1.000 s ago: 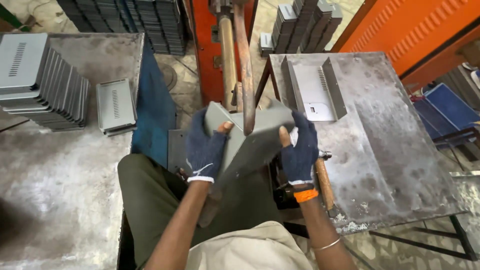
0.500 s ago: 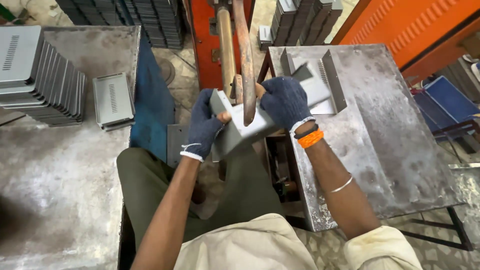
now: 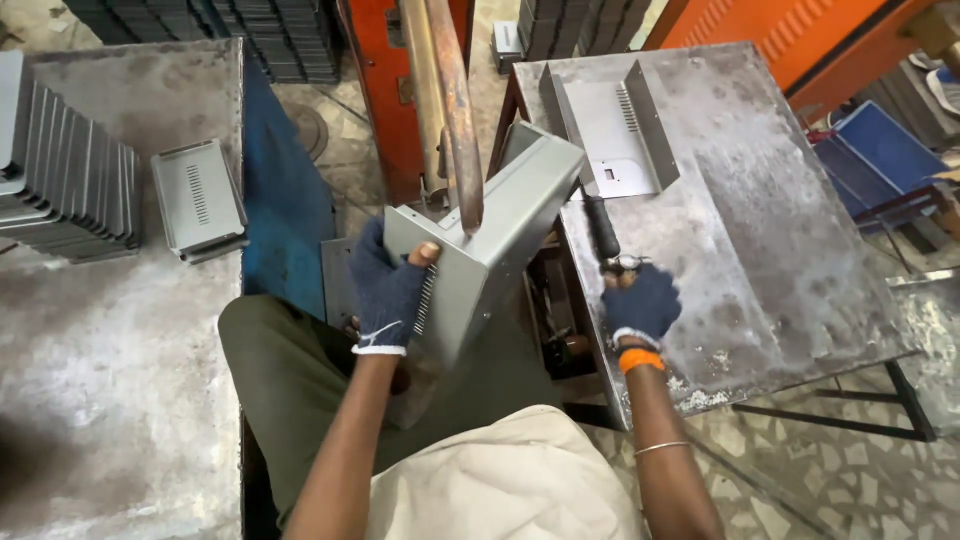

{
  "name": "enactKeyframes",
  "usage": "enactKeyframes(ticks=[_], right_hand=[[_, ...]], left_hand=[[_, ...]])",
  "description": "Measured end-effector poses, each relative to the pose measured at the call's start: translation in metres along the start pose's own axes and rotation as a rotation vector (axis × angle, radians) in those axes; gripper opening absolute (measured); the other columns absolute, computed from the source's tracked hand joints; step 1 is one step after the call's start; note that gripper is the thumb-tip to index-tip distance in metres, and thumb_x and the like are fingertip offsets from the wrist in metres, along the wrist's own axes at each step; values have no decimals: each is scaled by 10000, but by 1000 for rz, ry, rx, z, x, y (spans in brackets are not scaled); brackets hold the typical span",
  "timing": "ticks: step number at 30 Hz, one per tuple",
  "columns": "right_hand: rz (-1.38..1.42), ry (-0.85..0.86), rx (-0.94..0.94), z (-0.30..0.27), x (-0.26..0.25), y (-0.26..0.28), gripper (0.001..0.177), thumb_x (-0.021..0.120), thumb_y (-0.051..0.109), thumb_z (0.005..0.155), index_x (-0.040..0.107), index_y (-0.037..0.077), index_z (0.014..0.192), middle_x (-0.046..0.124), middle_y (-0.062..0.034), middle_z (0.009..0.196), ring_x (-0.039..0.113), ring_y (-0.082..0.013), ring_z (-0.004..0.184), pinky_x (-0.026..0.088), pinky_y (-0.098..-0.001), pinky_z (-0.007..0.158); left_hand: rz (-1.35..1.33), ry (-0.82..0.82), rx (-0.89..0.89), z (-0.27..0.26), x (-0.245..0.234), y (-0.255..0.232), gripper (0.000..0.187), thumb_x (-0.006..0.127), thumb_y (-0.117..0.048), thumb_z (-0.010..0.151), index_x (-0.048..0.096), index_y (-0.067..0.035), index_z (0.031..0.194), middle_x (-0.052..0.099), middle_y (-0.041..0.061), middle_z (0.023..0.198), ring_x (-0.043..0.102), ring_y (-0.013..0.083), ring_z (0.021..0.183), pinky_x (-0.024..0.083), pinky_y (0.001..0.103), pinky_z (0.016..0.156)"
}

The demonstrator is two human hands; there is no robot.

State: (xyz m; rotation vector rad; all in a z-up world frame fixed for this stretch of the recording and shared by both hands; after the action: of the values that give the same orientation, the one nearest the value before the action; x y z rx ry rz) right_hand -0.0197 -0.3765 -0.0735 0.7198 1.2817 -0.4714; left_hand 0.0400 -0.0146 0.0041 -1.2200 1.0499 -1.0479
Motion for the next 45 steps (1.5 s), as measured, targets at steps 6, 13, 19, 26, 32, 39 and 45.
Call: enactKeyframes(ticks=[6, 13, 19, 26, 32, 39, 45], right_hand=[[122, 201, -17, 5, 50, -47, 306, 673, 307, 894, 683, 133, 1145, 712, -119, 998, 732, -399, 952, 582, -535, 827], [976, 210, -164, -110, -99, 46, 243, 670, 208, 902, 668, 42, 1078, 707, -178, 811, 688, -260, 719, 555, -425, 703], [1033, -108, -354, -176, -126, 97, 150, 729, 192, 956, 682, 52, 927, 753, -138, 798, 742, -250, 762, 585, -344, 676], [1143, -142, -438, -173, -153, 106, 225, 659, 100, 992, 671, 21, 782, 673, -125, 661, 629, -163, 612, 518, -289, 629], [1078, -15, -426, -161, -159, 99, 195, 670, 182, 995, 615, 98, 828, 646, -45, 610, 623, -175, 560, 557, -307, 599], [912, 140, -450, -140, -198, 100, 333, 762, 284, 925, 699, 63, 1166, 763, -179, 962, 756, -341, 936, 570, -471, 821], [1365, 286, -276, -153, -159, 96, 264, 680, 95, 964, 713, 37, 1220, 769, -102, 1055, 651, -123, 957, 571, -376, 906]], left_hand=[[210, 11, 2, -7, -8, -22, 480, 917, -499, 703, 657, -130, 865, 664, 112, 721, 640, 247, 667, 519, 366, 630], [338, -60, -20, -27, -12, -39, 541, 883, -597, 712, 694, -98, 799, 659, 151, 668, 651, 297, 657, 500, 367, 607], [442, -53, -47, -29, -17, -46, 597, 859, -680, 709, 699, -109, 766, 663, 153, 650, 679, 320, 654, 500, 377, 581], [398, -75, -56, -36, -15, -54, 563, 858, -625, 735, 709, -84, 773, 678, 171, 670, 681, 333, 674, 502, 385, 603], [394, -110, -60, -37, -10, -51, 565, 856, -628, 735, 697, -86, 730, 658, 174, 643, 666, 340, 645, 496, 390, 594], [359, -121, -58, -41, -9, -45, 554, 864, -606, 746, 684, -83, 729, 658, 167, 638, 669, 311, 646, 509, 375, 610], [156, -107, -189, -58, -11, 27, 460, 824, -498, 843, 643, -105, 688, 618, 56, 617, 575, 182, 648, 493, 328, 638]])
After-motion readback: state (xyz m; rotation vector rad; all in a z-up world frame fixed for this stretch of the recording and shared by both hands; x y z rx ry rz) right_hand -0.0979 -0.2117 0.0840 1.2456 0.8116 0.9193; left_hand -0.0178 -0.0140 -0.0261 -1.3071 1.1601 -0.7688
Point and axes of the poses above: each hand's wrist, its own z-axis towards the middle knuckle, its own x-axis out of the palm, y = z × x, the point moved 4 cm from there along z, towards the middle knuckle
